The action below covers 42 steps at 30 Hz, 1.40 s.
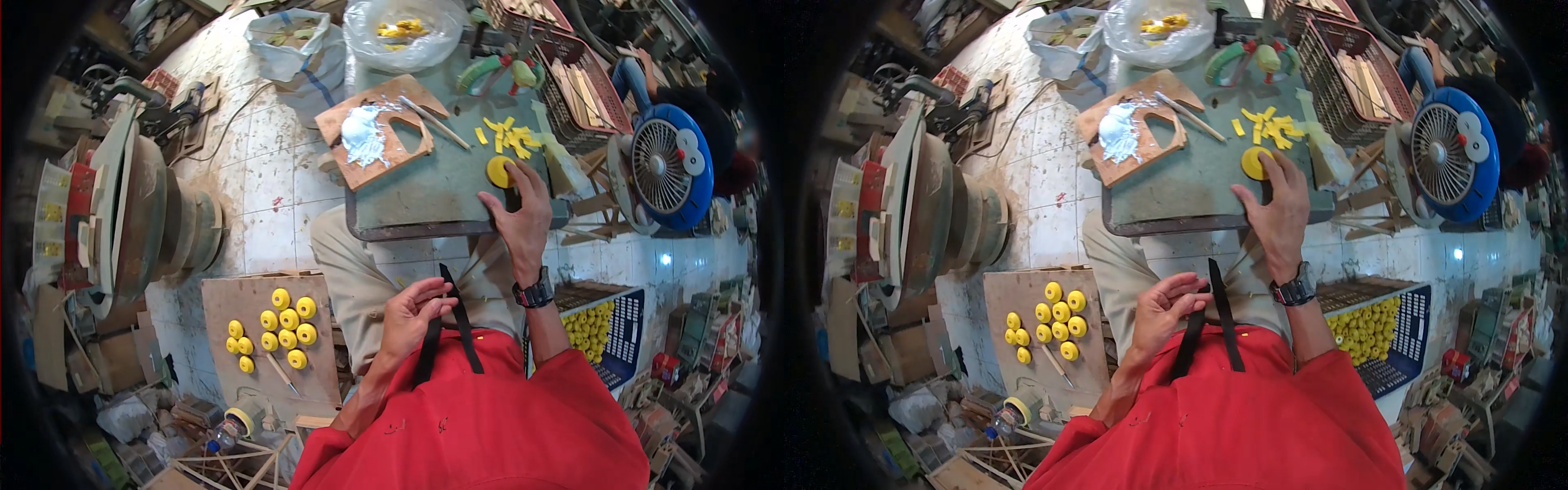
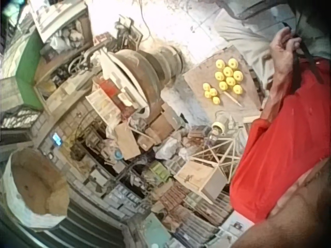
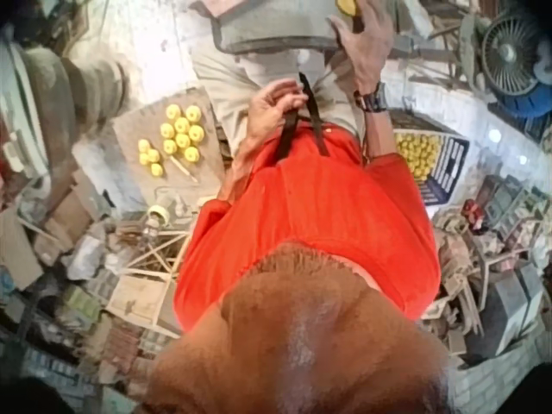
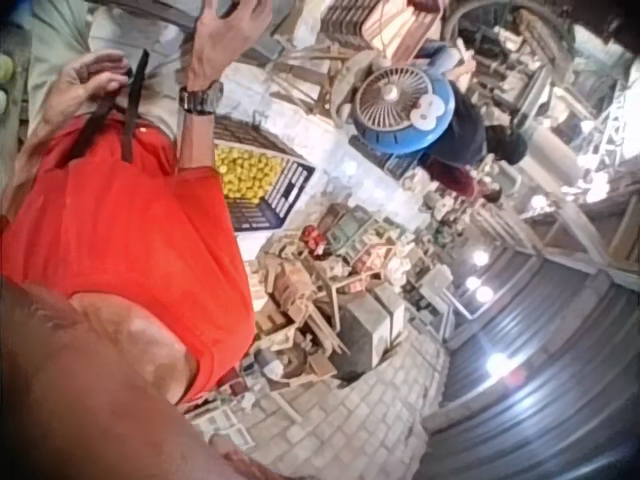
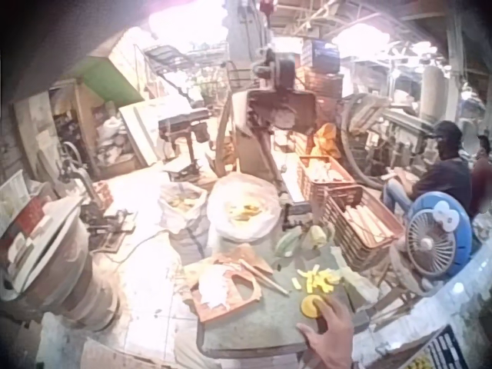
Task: Assembling small yellow toy components by gluing and trimming pieces at a workshop station.
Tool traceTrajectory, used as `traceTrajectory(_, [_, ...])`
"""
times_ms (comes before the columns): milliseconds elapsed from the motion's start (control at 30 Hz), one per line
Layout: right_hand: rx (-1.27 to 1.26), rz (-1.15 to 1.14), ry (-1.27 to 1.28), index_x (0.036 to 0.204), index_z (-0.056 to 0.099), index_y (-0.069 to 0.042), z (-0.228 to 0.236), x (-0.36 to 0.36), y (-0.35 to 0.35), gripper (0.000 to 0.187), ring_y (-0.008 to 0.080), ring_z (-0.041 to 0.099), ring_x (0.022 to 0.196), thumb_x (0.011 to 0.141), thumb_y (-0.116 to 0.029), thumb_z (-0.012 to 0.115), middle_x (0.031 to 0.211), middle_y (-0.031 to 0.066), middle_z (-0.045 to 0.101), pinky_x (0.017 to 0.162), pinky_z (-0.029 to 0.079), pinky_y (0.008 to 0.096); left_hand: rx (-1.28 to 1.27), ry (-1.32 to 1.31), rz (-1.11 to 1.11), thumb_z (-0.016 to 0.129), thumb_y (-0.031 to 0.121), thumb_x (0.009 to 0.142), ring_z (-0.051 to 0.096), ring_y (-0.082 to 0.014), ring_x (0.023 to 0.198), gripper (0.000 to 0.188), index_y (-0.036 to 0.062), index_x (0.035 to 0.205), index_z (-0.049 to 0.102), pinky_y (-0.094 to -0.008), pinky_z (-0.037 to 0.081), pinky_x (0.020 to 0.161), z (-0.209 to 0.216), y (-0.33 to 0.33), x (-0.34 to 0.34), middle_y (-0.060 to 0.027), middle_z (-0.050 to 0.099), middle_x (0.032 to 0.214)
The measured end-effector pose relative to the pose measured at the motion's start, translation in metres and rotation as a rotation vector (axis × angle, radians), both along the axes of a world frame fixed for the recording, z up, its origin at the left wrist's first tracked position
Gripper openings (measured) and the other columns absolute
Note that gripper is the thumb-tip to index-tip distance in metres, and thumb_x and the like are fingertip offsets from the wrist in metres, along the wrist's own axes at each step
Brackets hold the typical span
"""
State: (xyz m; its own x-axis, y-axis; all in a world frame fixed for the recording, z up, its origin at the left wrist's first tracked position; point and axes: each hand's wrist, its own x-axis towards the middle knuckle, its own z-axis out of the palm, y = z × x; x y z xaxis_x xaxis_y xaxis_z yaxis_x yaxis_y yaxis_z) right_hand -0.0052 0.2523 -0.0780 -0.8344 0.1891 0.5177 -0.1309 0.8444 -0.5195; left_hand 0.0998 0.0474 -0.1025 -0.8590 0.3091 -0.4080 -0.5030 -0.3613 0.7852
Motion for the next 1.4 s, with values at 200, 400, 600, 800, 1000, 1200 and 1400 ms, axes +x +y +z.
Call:
traceTrajectory(200, [-0.241, -0.025, -0.057, 0.124, 0.052, -0.004, -0.003, 0.0, -0.008, 0.059, 0.0287, 0.058, 0.1, 0.069, -0.001, 0.074, 0.11, 0.0128, 0.059, 0.09, 0.046, 0.0359, -0.044, 0.144, 0.15, 0.052, 0.007, 0.096, 0.064, -0.0141, 0.085, 0.021, -0.0027, 0.114, 0.055, -0.0259, 0.053, 0.077, 0.009, 0.002, -0.014, -0.0123, 0.065, 0.104])
traceTrajectory(400, [-0.203, 0.186, -0.123, 0.125, 0.05, -0.005, 0.004, 0.002, -0.035, 0.064, 0.0319, 0.057, 0.098, 0.066, 0.0, 0.074, 0.108, 0.015, 0.058, 0.086, 0.046, 0.0376, -0.131, 0.253, 0.327, 0.062, 0.007, 0.09, 0.061, -0.0085, 0.078, 0.016, -0.0003, 0.104, 0.06, -0.0217, 0.05, 0.072, 0.022, 0.0, -0.033, -0.0072, 0.068, 0.092])
traceTrajectory(600, [-0.276, 0.356, -0.047, 0.115, 0.057, -0.004, 0.011, 0.005, -0.032, 0.048, 0.03, 0.06, 0.093, 0.07, -0.002, 0.073, 0.105, 0.015, 0.061, 0.08, 0.048, 0.0368, -0.284, 0.393, 0.356, 0.058, 0.005, 0.092, 0.056, -0.0074, 0.069, 0.006, 0.001, 0.09, 0.062, -0.0203, 0.046, 0.063, 0.047, -0.006, -0.04, -0.0059, 0.067, 0.085])
traceTrajectory(800, [-0.249, 0.041, -0.049, 0.087, 0.066, -0.001, 0.018, -0.041, 0.012, 0.011, 0.0294, 0.062, 0.07, 0.087, -0.012, 0.062, 0.079, 0.0124, 0.066, 0.064, 0.049, 0.0342, 0.946, 0.973, -0.319, 0.055, 0.018, 0.085, 0.059, -0.0206, 0.059, 0.024, 0.0006, 0.073, 0.066, -0.0285, 0.043, 0.049, 0.142, -0.008, -0.016, -0.0069, 0.066, 0.065])
traceTrajectory(1000, [0.127, -0.016, -0.112, 0.085, 0.069, -0.005, 0.005, -0.073, 0.01, 0.022, 0.0307, 0.063, 0.074, 0.076, -0.025, 0.071, 0.082, 0.0121, 0.064, 0.066, 0.048, 0.0395, 1.25, 0.913, -0.565, 0.046, 0.011, 0.093, 0.058, -0.03, 0.064, 0.025, 0.0053, 0.084, 0.068, -0.0468, 0.046, 0.062, 0.193, -0.015, -0.013, -0.0125, 0.063, 0.08])
traceTrajectory(1200, [0.122, -0.064, -0.247, 0.085, 0.069, -0.002, 0.001, -0.075, 0.005, 0.02, 0.0305, 0.063, 0.075, 0.078, -0.021, 0.068, 0.082, 0.0138, 0.063, 0.064, 0.048, 0.0407, 0.638, 0.569, -0.222, 0.057, 0.022, 0.083, 0.055, -0.0338, 0.111, 0.033, -0.0041, 0.102, 0.062, -0.0421, 0.04, 0.097, 0.127, -0.012, -0.026, -0.0226, 0.062, 0.109])
traceTrajectory(1400, [-0.216, 0.096, -0.094, 0.086, 0.066, 0.001, 0.034, -0.032, -0.004, 0.017, 0.024, 0.063, 0.066, 0.083, -0.016, 0.066, 0.074, 0.0117, 0.062, 0.06, 0.047, 0.0337, 0.008, 0.331, 0.048, 0.057, 0.0, 0.088, 0.058, -0.0196, 0.106, 0.042, -0.0003, 0.128, 0.045, -0.0307, 0.046, 0.09, 0.081, 0.007, -0.046, -0.0137, 0.057, 0.119])
